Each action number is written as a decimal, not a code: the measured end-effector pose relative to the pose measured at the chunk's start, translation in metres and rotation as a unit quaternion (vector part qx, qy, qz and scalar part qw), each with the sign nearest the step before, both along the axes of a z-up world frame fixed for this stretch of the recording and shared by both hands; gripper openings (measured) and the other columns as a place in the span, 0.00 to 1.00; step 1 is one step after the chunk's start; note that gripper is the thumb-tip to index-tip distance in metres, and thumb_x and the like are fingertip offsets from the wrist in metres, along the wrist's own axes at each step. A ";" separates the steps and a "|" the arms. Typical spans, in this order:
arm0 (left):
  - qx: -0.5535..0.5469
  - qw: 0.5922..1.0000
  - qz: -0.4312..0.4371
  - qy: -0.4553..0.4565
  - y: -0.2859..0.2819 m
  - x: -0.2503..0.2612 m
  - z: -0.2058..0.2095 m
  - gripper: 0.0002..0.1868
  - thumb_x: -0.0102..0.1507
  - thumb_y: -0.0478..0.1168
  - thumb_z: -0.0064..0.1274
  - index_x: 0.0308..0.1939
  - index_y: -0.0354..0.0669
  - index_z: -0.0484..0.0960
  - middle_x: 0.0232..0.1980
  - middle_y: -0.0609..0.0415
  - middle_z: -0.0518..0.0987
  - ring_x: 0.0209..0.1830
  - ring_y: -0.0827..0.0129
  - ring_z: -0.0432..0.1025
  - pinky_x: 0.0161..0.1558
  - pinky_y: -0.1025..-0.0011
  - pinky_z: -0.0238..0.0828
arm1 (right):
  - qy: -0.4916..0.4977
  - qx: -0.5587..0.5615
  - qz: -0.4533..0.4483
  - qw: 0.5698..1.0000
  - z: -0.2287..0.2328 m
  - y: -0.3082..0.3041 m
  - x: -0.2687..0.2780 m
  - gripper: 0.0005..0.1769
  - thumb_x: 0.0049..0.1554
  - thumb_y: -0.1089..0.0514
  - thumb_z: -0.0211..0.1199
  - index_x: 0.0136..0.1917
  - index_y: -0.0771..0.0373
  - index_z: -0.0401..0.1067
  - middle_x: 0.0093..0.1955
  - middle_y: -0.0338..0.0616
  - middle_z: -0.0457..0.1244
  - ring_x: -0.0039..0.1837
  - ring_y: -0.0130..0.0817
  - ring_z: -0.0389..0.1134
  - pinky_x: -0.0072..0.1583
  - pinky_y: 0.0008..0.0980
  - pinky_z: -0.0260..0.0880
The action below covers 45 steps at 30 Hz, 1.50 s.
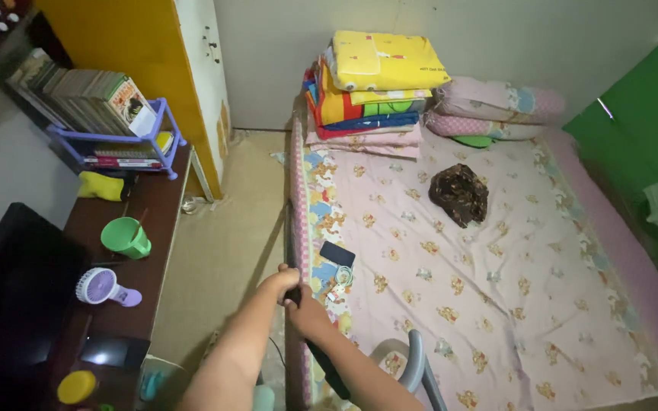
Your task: The person uses a vacuum cleaner hose to clean the floor along the edge of a bed in a bedroom. They move the hose back and forth along the baseboard and then place the hose onto the vacuum canister.
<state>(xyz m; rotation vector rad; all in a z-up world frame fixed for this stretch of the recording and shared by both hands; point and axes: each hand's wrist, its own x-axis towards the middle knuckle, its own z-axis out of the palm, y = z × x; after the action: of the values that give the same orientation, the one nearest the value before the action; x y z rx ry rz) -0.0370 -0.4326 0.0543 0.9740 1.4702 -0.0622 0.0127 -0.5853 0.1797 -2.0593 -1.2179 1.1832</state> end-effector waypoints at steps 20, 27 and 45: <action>0.033 0.999 -0.017 -0.017 0.092 -0.007 0.015 0.27 0.72 0.48 0.32 0.75 0.48 0.56 0.65 0.43 0.74 0.57 0.52 0.74 0.49 0.51 0.73 | -0.025 0.085 -0.051 0.995 -0.016 0.093 -0.019 0.26 0.60 0.52 0.57 0.69 0.57 0.58 0.55 0.58 0.69 0.55 0.57 0.73 0.55 0.48 0.72; 0.041 0.998 -0.038 -0.022 0.155 -0.010 -0.021 0.34 0.72 0.46 0.32 0.81 0.48 0.44 0.76 0.42 0.65 0.68 0.49 0.69 0.58 0.54 0.72 | -0.034 0.116 -0.074 0.990 -0.034 0.150 -0.025 0.24 0.58 0.53 0.59 0.67 0.58 0.62 0.55 0.57 0.70 0.54 0.58 0.73 0.54 0.48 0.73; 0.025 0.999 -0.047 -0.008 0.244 0.008 -0.028 0.33 0.71 0.45 0.30 0.81 0.51 0.44 0.75 0.43 0.66 0.70 0.48 0.68 0.61 0.50 0.69 | -0.065 0.029 -0.074 0.995 -0.035 0.241 -0.018 0.26 0.60 0.50 0.56 0.68 0.56 0.57 0.54 0.57 0.69 0.54 0.59 0.73 0.53 0.51 0.72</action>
<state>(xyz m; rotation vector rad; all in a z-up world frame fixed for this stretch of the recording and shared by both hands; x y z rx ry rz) -0.0287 -0.1890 0.0263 1.0814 1.4167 -0.0854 -0.0049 -0.3439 0.1452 -2.1712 -1.1212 0.9487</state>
